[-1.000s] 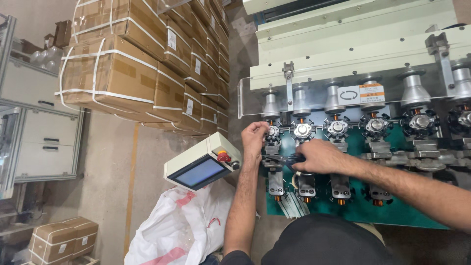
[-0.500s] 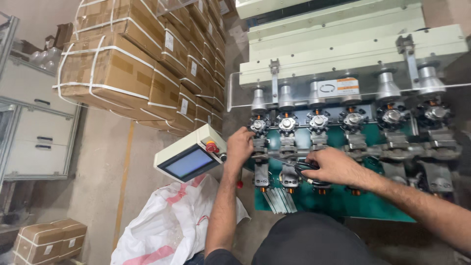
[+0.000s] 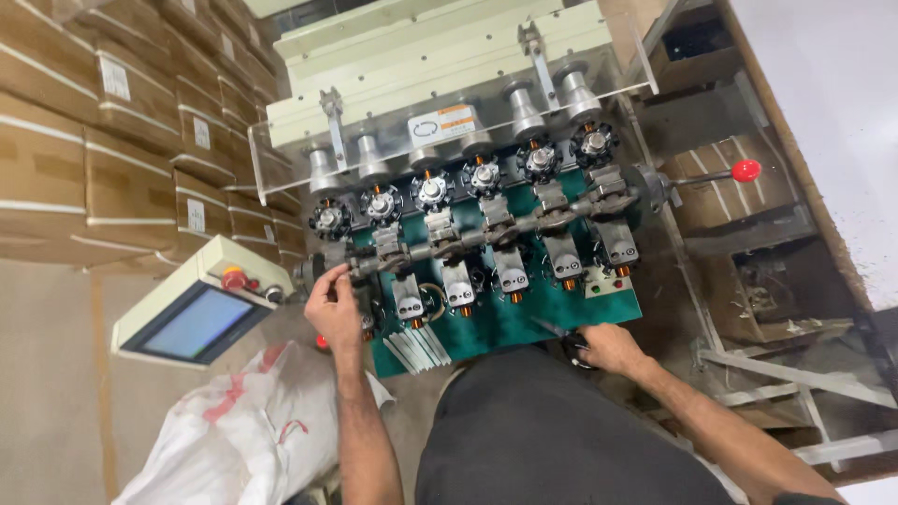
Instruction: The person takes black round components from a blue bin, wraps each one in bubble wrap, and arranges the wrapped parts on a cardboard sheet in a box. The person then moves to a multi-head machine, places a component into it, operates the machine lever, and uses scissors to trim material while handling parts at the machine.
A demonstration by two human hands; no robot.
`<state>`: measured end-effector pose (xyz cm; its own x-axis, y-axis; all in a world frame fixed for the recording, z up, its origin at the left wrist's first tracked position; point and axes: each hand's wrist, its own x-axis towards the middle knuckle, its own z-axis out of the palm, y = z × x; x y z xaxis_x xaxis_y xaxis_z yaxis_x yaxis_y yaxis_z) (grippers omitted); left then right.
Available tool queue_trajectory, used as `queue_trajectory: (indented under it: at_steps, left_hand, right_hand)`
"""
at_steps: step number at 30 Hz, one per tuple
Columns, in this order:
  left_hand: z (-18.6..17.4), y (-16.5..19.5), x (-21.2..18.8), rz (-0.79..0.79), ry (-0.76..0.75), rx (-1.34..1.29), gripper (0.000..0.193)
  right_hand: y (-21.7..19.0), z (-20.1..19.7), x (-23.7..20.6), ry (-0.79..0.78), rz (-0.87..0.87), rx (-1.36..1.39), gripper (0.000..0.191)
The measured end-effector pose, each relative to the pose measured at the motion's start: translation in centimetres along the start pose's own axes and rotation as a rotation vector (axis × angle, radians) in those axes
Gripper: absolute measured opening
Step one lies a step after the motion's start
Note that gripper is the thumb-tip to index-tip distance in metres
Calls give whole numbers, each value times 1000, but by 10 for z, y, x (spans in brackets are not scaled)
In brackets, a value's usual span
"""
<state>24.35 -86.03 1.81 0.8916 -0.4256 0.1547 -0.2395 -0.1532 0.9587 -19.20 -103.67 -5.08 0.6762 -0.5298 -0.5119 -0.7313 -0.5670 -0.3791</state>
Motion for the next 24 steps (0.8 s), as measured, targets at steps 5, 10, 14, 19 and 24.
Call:
queue_trajectory:
  at_steps: [5, 10, 14, 19, 24]
  left_hand:
    - [1, -20, -72, -177, 48, -98, 16]
    - [-23, -23, -125, -245, 121, -20, 17]
    - [-49, -17, -135, -267, 163, -31, 15]
    - [-68, -30, -124, -310, 253, -184, 16]
    - [-66, -58, -100, -330, 288, -317, 21]
  right_hand:
    - [22, 43, 42, 8, 66, -43, 34]
    - [-8, 37, 87, 27, -14, -87, 39]
    - [-23, 26, 107, 131, -140, -221, 23]
    - [-46, 39, 103, 146, -279, -246, 21]
    - [-117, 80, 75, -134, -512, -156, 26]
